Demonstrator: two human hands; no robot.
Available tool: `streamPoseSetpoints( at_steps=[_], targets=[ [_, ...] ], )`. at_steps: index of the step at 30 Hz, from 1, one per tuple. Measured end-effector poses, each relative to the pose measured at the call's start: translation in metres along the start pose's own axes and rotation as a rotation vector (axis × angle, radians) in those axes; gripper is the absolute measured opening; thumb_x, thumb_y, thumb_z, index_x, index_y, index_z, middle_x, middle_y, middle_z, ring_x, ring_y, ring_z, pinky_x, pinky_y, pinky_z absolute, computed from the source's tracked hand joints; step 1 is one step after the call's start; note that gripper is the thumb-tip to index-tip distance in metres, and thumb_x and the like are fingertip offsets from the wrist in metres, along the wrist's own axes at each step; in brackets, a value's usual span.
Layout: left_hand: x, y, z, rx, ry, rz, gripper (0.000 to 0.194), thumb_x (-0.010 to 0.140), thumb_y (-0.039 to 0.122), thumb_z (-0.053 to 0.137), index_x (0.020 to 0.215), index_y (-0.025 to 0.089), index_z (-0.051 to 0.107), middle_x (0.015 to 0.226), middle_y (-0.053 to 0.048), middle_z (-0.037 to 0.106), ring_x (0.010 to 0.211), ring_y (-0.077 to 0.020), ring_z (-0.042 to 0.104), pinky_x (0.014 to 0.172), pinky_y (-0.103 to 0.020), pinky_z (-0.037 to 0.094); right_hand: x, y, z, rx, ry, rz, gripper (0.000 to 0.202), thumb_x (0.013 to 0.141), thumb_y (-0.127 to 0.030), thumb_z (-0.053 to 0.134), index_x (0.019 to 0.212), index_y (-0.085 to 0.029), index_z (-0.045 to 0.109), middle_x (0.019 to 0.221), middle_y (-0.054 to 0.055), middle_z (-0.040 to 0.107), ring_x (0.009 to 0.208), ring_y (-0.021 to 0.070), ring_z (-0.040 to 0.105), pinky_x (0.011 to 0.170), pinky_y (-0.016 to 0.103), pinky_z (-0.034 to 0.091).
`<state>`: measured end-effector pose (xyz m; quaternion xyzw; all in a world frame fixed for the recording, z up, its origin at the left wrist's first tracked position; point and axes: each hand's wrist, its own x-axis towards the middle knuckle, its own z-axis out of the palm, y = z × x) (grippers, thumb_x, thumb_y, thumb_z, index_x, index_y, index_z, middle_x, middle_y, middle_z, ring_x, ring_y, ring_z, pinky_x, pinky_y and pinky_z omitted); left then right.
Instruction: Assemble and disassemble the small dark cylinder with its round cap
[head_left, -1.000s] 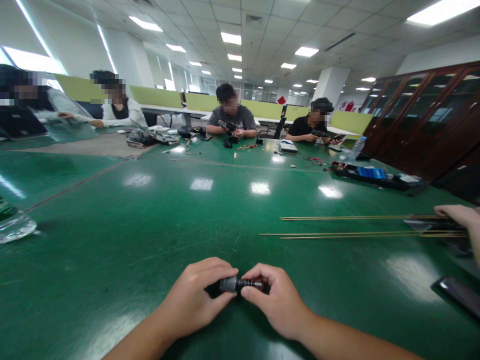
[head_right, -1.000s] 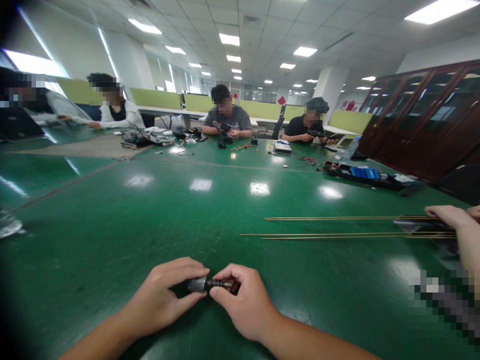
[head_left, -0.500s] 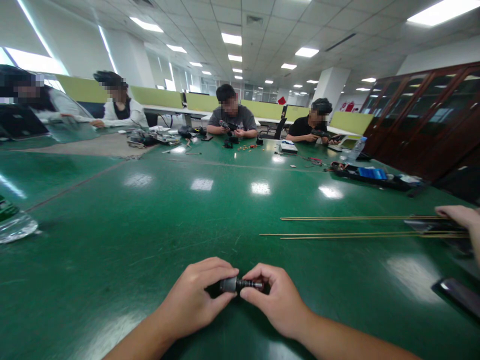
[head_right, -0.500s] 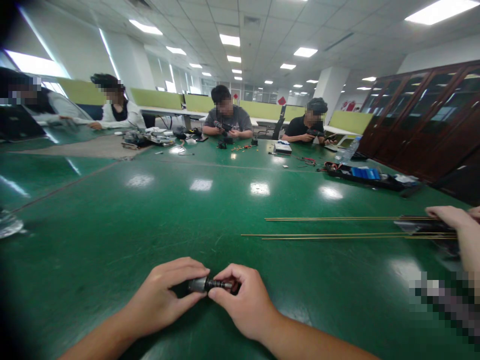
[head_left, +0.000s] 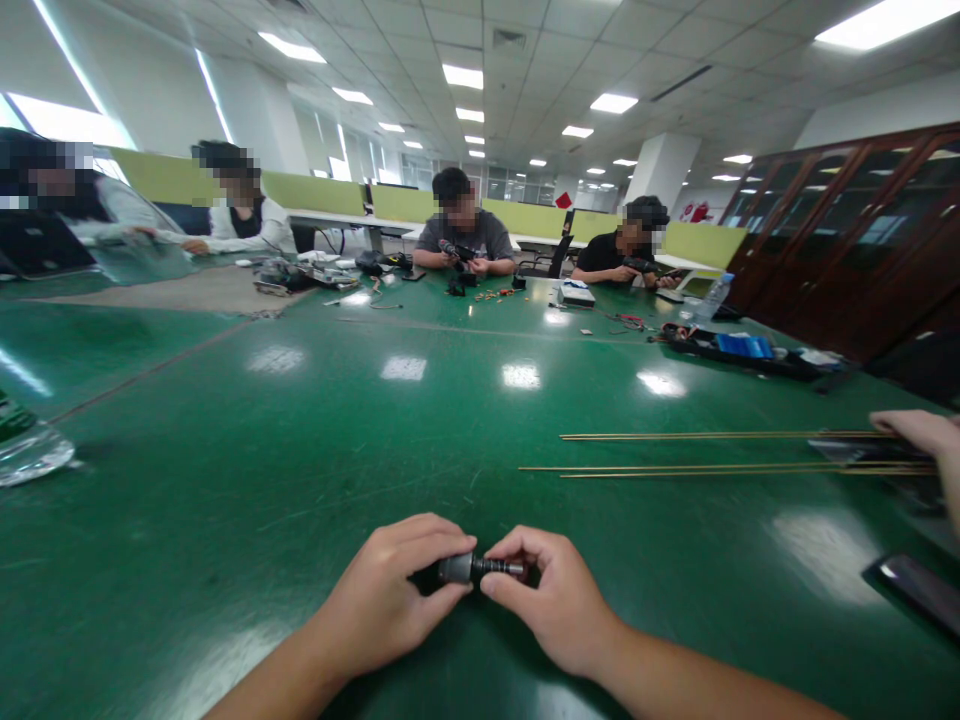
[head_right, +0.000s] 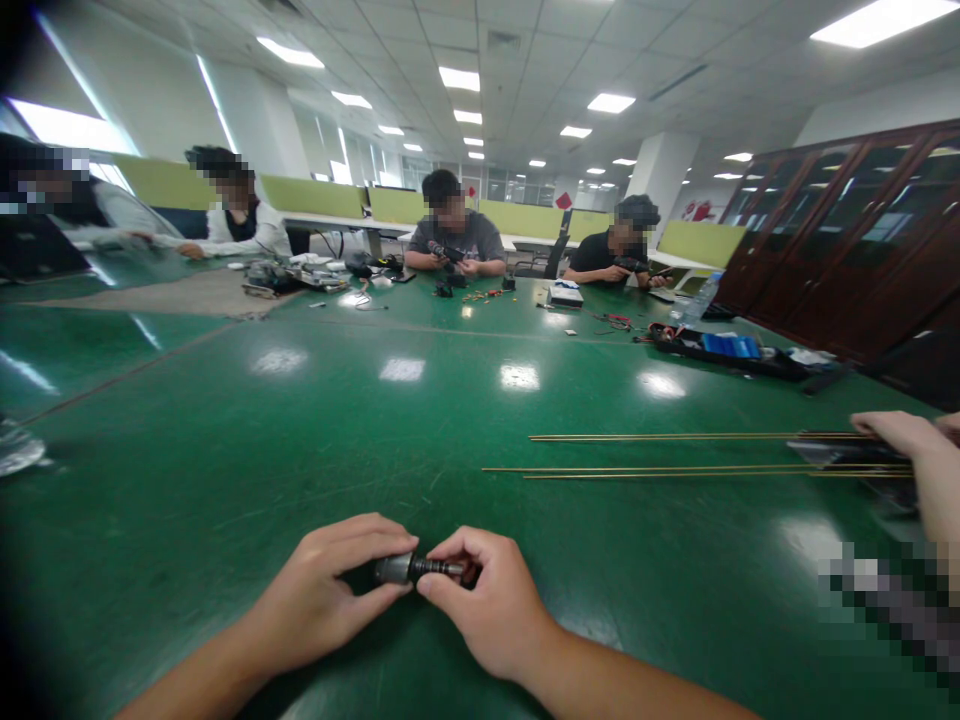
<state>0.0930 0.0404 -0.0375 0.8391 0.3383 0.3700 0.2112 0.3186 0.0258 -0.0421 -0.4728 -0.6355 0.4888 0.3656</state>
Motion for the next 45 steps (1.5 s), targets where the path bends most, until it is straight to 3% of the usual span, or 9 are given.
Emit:
streamPoseSetpoints(
  at_steps=[45],
  targets=[
    [0.0017, -0.0006, -0.0033, 0.007, 0.015, 0.009, 0.030, 0.084, 0.018, 0.070, 0.113, 0.024, 0.069, 0.104, -0.006, 0.070, 0.094, -0.0172, 0.067, 0.082, -0.030, 0.056, -0.0002, -0.0032, -0.0015, 0.016, 0.010, 0.011, 0.012, 0.082, -0.028, 0.072, 0.087, -0.017, 0.070, 0.070, -0.002, 0.057, 0.065, 0.0127, 0.049, 0.061, 0.024, 0.037]
  ],
)
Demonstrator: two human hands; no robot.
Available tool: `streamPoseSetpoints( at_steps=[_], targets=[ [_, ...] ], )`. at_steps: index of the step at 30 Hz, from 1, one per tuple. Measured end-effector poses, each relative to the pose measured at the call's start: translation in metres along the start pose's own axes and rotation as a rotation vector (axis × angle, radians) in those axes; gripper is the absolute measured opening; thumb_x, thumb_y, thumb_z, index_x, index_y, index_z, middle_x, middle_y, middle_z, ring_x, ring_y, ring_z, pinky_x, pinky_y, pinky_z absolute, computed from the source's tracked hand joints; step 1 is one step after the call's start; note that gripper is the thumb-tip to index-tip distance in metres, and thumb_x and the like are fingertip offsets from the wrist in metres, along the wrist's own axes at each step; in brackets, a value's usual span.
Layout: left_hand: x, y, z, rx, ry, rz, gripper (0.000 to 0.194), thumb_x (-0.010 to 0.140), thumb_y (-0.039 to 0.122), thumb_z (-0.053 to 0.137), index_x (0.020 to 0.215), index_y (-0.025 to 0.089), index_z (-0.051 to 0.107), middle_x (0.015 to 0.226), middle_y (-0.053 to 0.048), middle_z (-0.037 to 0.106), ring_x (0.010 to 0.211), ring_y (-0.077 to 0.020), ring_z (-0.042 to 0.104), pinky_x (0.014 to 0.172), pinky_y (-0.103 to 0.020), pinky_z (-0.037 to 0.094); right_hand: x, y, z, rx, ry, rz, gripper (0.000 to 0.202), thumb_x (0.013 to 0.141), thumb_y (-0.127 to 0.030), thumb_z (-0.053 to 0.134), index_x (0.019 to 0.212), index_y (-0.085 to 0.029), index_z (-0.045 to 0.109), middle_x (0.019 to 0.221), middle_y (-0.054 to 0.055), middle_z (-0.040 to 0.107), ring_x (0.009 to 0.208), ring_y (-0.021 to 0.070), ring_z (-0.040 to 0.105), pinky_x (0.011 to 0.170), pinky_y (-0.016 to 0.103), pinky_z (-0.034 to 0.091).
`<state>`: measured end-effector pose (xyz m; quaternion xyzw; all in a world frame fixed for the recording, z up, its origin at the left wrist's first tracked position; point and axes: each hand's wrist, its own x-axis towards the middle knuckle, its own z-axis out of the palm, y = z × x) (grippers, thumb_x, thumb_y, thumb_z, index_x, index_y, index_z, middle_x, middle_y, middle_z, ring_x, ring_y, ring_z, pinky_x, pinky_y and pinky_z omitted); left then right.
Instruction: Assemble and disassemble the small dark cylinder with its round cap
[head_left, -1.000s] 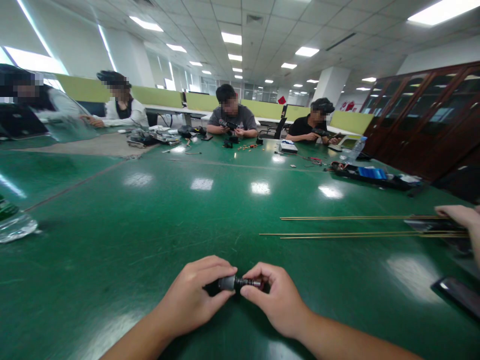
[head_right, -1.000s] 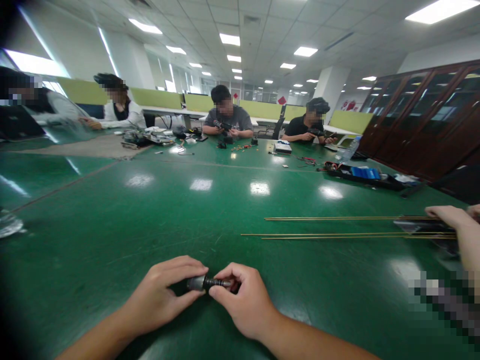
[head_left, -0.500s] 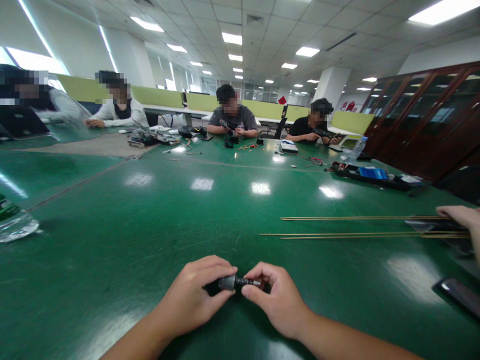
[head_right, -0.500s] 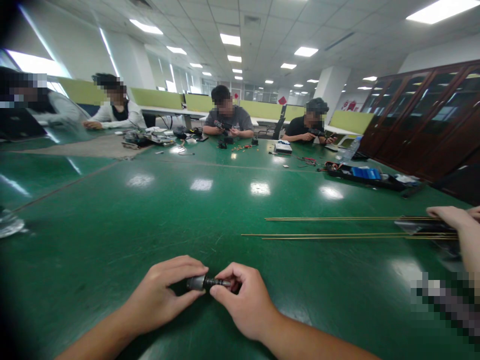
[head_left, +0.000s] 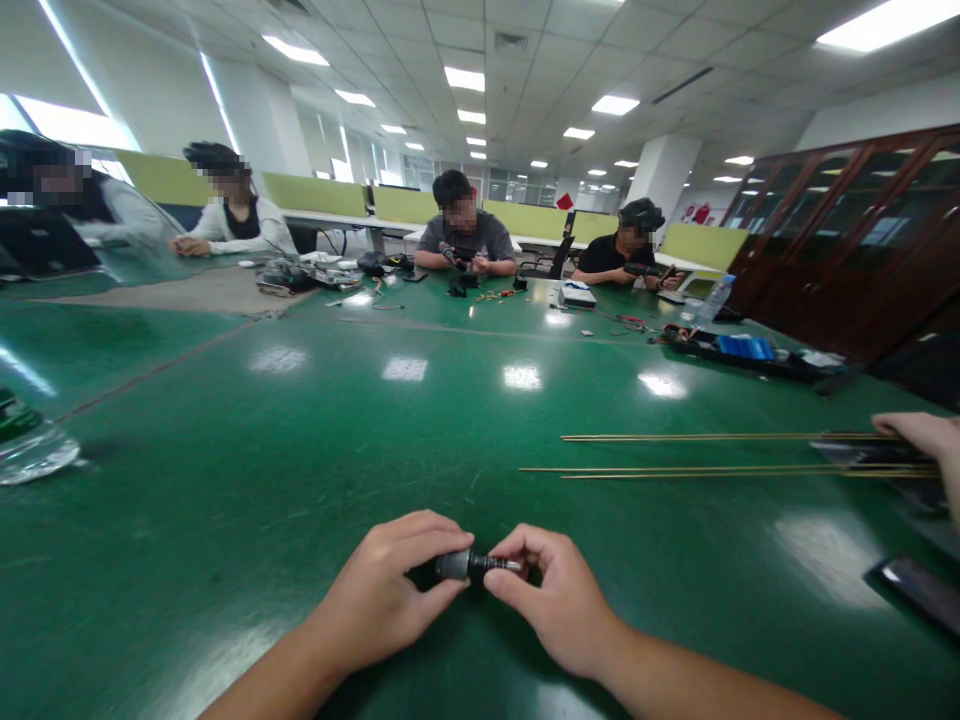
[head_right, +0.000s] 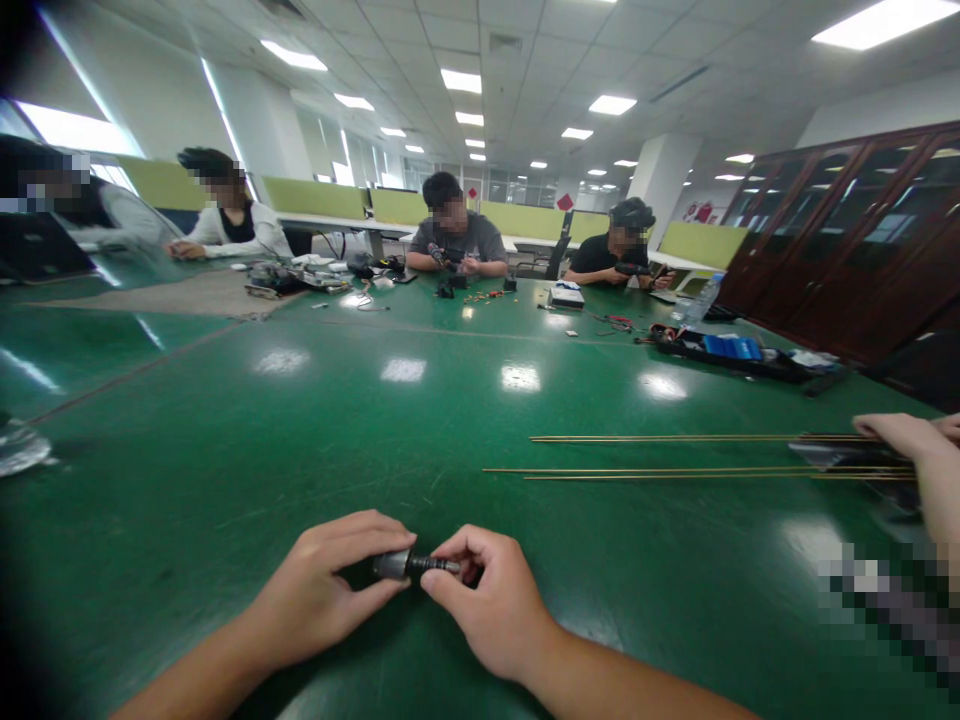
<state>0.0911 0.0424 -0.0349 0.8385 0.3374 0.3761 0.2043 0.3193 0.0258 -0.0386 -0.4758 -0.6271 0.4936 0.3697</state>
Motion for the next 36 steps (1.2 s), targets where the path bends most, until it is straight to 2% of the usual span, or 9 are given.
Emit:
streamPoseSetpoints(
  at_steps=[36],
  targets=[
    [0.0001, 0.0003, -0.0034, 0.018, 0.013, 0.013, 0.031, 0.085, 0.016, 0.069, 0.115, 0.024, 0.069, 0.106, -0.007, 0.071, 0.096, -0.0186, 0.067, 0.084, -0.030, 0.057, 0.0000, 0.0006, -0.0009, 0.001, 0.012, -0.005, 0.013, 0.082, -0.027, 0.071, 0.088, -0.016, 0.070, 0.070, -0.002, 0.058, 0.064, 0.0129, 0.050, 0.061, 0.025, 0.039]
  ],
)
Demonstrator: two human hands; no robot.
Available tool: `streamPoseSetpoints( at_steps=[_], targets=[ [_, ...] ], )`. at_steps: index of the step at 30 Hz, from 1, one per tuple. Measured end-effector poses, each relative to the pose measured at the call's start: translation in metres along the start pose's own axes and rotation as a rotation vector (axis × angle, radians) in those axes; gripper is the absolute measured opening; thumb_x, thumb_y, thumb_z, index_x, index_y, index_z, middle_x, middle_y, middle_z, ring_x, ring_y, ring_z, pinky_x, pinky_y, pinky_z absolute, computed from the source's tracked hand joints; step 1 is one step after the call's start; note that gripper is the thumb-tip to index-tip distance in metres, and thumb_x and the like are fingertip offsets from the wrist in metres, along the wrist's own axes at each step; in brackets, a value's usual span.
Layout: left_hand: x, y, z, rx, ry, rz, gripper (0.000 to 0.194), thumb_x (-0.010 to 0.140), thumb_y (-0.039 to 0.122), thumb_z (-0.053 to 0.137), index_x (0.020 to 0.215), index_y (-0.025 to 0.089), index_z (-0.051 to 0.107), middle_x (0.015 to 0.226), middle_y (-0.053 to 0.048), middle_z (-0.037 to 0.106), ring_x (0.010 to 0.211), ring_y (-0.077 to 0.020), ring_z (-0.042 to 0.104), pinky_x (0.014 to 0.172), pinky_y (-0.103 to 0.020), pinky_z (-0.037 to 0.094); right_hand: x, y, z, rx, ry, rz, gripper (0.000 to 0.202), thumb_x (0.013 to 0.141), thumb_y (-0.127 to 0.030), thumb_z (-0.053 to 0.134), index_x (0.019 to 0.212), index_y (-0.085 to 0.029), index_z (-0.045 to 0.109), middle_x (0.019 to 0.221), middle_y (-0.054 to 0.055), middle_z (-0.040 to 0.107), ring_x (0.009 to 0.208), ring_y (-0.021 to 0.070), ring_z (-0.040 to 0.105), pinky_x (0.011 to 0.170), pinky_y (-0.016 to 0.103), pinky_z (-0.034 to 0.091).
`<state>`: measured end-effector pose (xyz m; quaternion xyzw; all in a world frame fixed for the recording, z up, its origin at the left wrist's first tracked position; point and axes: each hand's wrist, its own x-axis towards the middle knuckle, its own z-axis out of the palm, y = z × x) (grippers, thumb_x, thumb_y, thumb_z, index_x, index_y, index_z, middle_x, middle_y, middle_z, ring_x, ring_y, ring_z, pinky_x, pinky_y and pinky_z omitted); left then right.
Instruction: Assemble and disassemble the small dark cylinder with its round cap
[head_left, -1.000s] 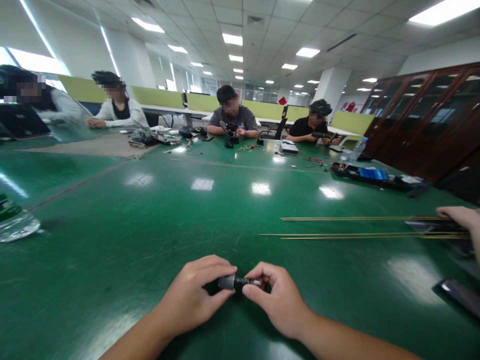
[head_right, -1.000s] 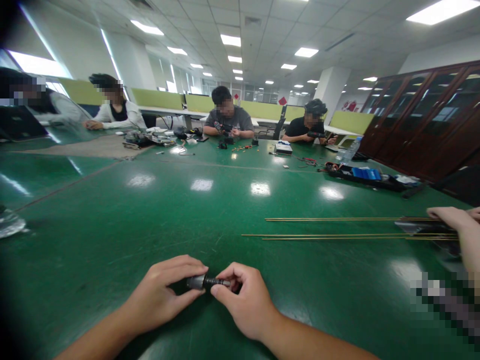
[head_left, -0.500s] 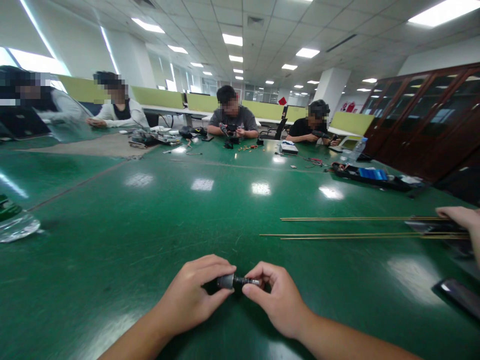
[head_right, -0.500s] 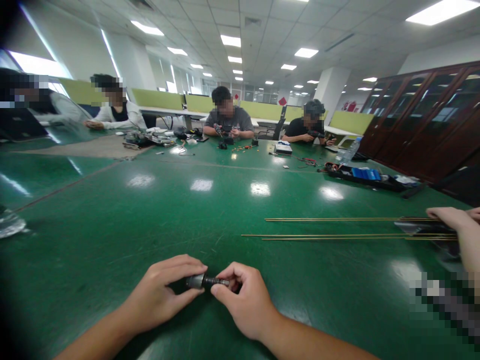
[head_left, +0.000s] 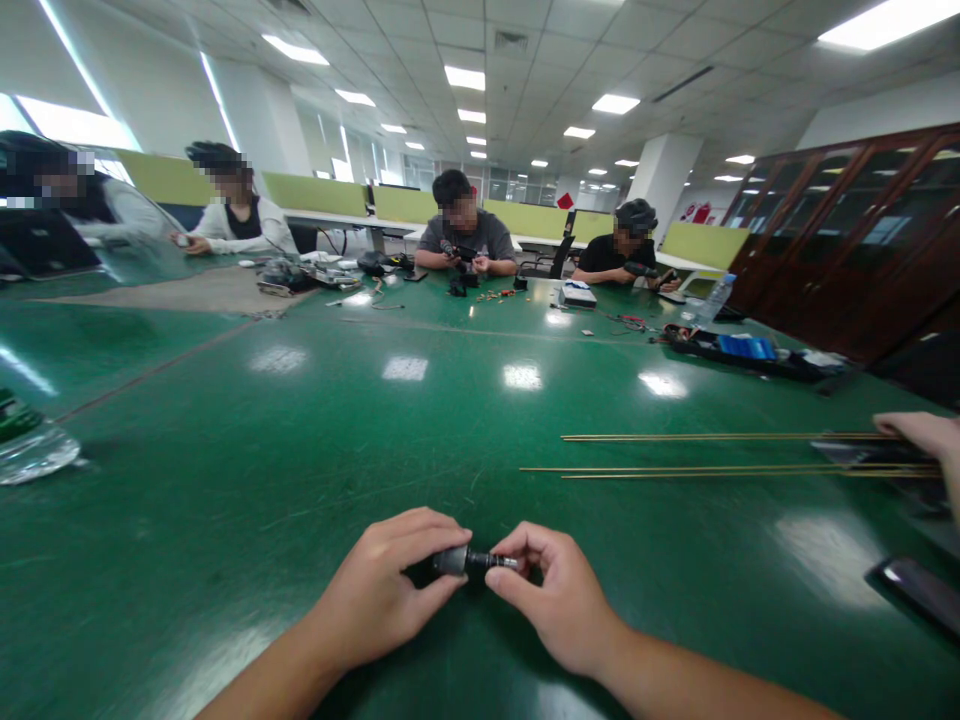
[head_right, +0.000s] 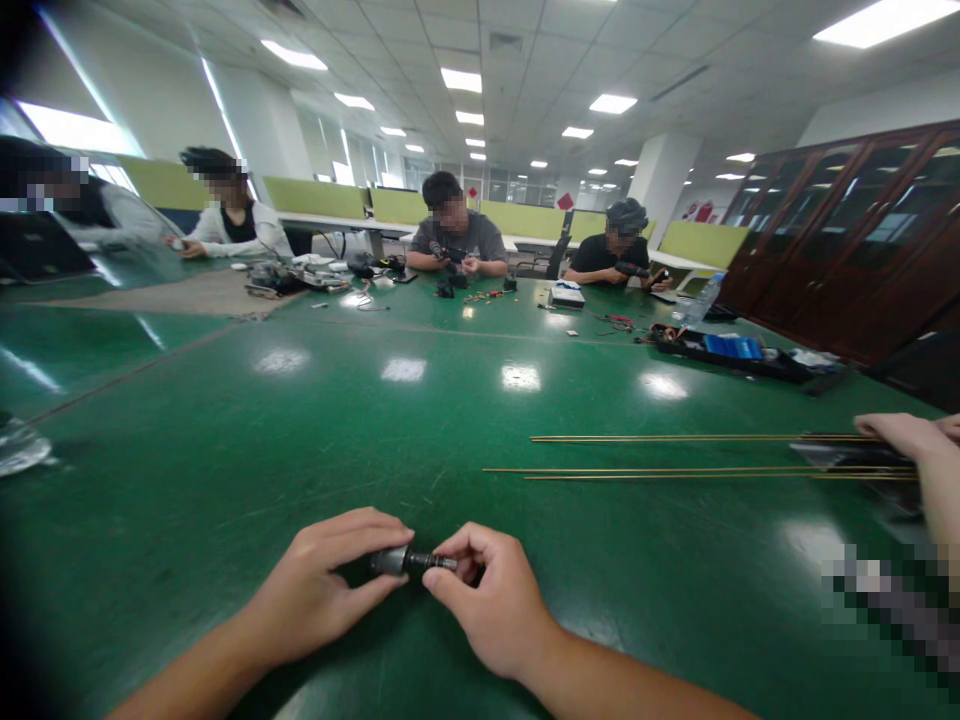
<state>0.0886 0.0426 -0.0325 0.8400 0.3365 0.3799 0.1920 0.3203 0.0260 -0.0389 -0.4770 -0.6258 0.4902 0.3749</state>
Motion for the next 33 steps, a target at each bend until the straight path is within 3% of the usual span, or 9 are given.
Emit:
streamPoseSetpoints(
  at_steps=[33],
  targets=[
    [-0.0015, -0.0039, -0.0032, 0.018, 0.016, -0.012, 0.033, 0.084, 0.015, 0.070, 0.115, 0.027, 0.067, 0.107, -0.004, 0.070, 0.097, -0.0162, 0.066, 0.085, -0.029, 0.055, 0.0002, -0.0016, 0.0016, 0.015, 0.014, -0.005, 0.010, 0.083, -0.024, 0.071, 0.088, -0.016, 0.069, 0.073, 0.000, 0.061, 0.066, 0.0134, 0.052, 0.064, 0.026, 0.041]
  ],
)
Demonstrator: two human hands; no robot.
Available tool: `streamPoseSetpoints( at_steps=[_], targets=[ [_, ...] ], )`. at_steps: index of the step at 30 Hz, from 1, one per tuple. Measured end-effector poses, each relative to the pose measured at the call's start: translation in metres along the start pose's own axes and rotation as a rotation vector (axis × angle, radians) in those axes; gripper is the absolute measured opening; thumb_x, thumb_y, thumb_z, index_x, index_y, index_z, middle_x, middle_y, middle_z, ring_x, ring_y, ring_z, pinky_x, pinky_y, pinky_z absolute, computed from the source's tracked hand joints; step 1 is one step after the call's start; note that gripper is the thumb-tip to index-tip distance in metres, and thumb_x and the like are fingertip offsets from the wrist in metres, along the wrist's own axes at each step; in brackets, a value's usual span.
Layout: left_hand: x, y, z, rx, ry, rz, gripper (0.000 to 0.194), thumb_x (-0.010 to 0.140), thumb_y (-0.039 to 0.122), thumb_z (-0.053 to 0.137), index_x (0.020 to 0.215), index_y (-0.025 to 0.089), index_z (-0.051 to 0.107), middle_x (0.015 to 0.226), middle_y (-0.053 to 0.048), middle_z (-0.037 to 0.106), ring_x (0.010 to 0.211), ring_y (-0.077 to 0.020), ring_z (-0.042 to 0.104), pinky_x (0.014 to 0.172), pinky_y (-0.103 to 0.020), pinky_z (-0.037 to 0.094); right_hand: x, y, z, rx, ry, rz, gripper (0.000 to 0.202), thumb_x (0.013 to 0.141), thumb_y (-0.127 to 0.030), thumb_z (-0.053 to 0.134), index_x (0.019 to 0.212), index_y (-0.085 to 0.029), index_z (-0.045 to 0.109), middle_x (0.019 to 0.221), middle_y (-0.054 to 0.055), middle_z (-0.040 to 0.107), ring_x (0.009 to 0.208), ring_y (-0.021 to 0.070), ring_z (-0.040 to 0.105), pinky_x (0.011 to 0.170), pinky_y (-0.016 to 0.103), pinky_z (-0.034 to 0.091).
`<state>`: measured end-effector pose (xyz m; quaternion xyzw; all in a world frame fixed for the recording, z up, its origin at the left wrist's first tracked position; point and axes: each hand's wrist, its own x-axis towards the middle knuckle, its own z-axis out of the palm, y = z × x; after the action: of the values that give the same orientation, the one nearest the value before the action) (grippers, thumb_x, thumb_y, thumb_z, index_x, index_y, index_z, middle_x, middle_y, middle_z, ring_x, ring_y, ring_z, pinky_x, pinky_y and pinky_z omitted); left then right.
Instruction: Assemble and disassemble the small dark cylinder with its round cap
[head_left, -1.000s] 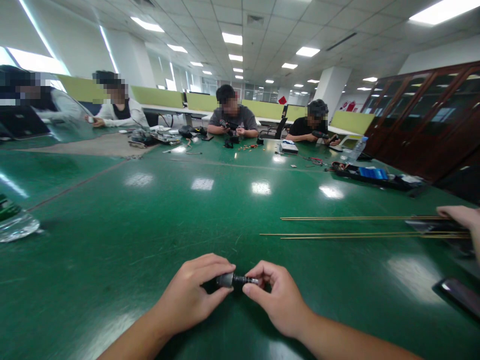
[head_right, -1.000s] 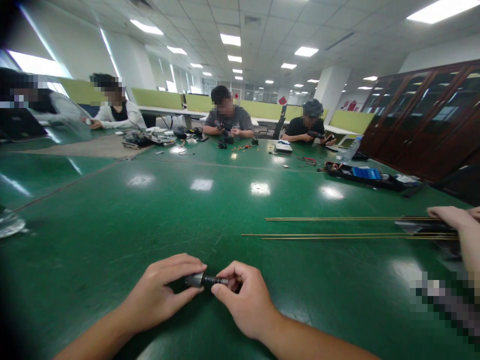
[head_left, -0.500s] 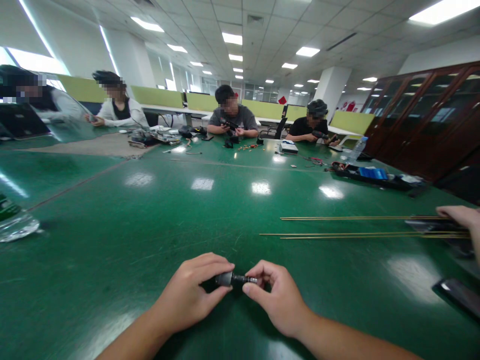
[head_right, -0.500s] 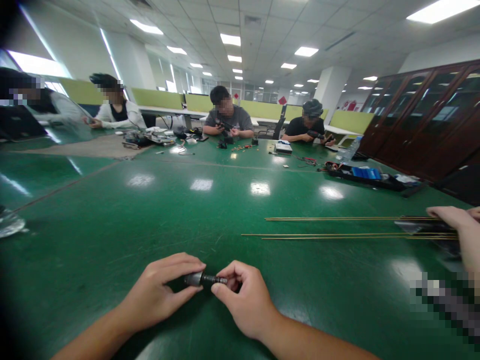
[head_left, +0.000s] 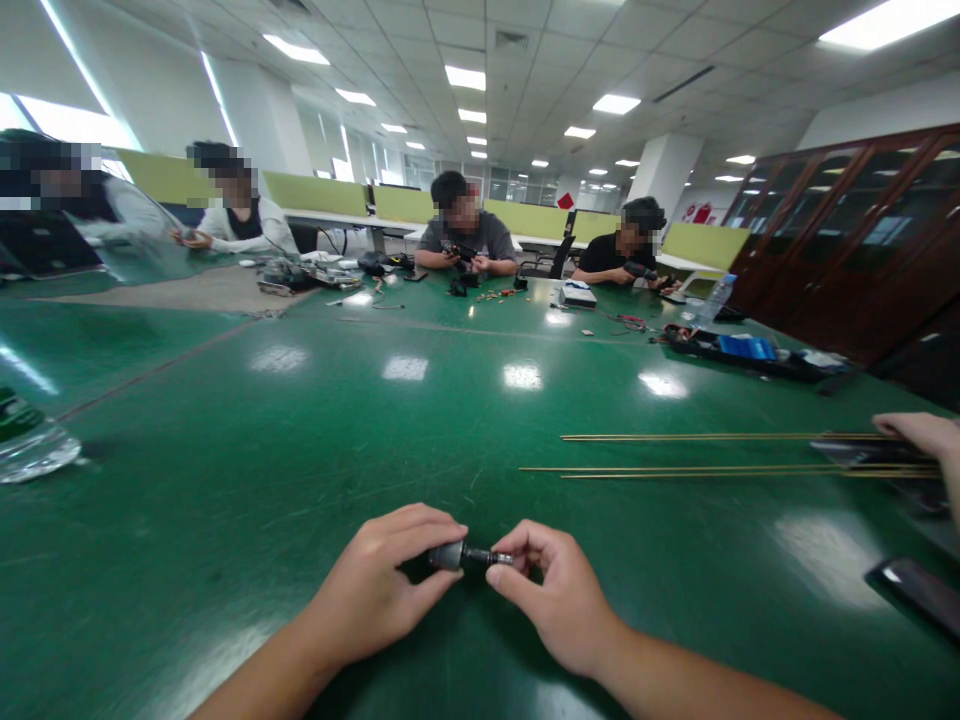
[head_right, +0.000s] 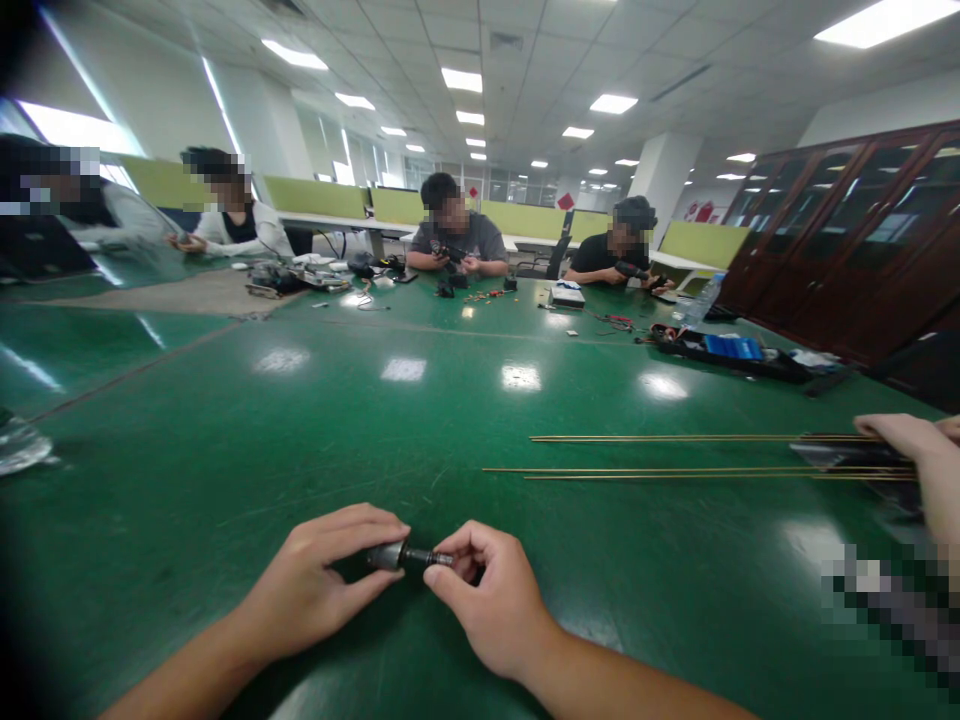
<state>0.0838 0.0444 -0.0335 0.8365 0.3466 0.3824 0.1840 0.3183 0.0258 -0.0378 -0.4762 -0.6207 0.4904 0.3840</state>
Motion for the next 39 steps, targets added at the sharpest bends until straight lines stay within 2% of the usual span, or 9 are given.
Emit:
streamPoseSetpoints(
  at_steps=[25, 32, 39],
  targets=[
    [0.0003, -0.0013, -0.0028, 0.032, 0.008, 0.008, 0.033, 0.084, 0.016, 0.070, 0.116, 0.027, 0.068, 0.107, -0.004, 0.070, 0.096, -0.0163, 0.066, 0.085, -0.028, 0.055, -0.0005, 0.0019, -0.0009, 0.010, 0.009, 0.003, 0.012, 0.083, -0.025, 0.071, 0.088, -0.015, 0.067, 0.073, 0.000, 0.062, 0.066, 0.0134, 0.053, 0.063, 0.026, 0.041],
    [0.0001, 0.0006, -0.0045, 0.024, 0.003, 0.002, 0.030, 0.085, 0.016, 0.069, 0.114, 0.024, 0.069, 0.106, -0.007, 0.070, 0.097, -0.0186, 0.067, 0.084, -0.030, 0.057, -0.0005, -0.0006, -0.0005, 0.018, 0.021, 0.002, 0.013, 0.083, -0.026, 0.071, 0.088, -0.015, 0.067, 0.072, 0.000, 0.061, 0.066, 0.0134, 0.054, 0.062, 0.026, 0.041],
    [0.0007, -0.0009, -0.0053, 0.030, 0.023, 0.003, 0.032, 0.084, 0.016, 0.070, 0.114, 0.026, 0.069, 0.107, -0.005, 0.070, 0.097, -0.0172, 0.067, 0.085, -0.029, 0.056, -0.0006, -0.0015, -0.0013, 0.029, 0.032, -0.008, 0.015, 0.083, -0.029, 0.072, 0.087, -0.015, 0.067, 0.072, 0.000, 0.061, 0.066, 0.0138, 0.054, 0.063, 0.026, 0.041]
  ],
)
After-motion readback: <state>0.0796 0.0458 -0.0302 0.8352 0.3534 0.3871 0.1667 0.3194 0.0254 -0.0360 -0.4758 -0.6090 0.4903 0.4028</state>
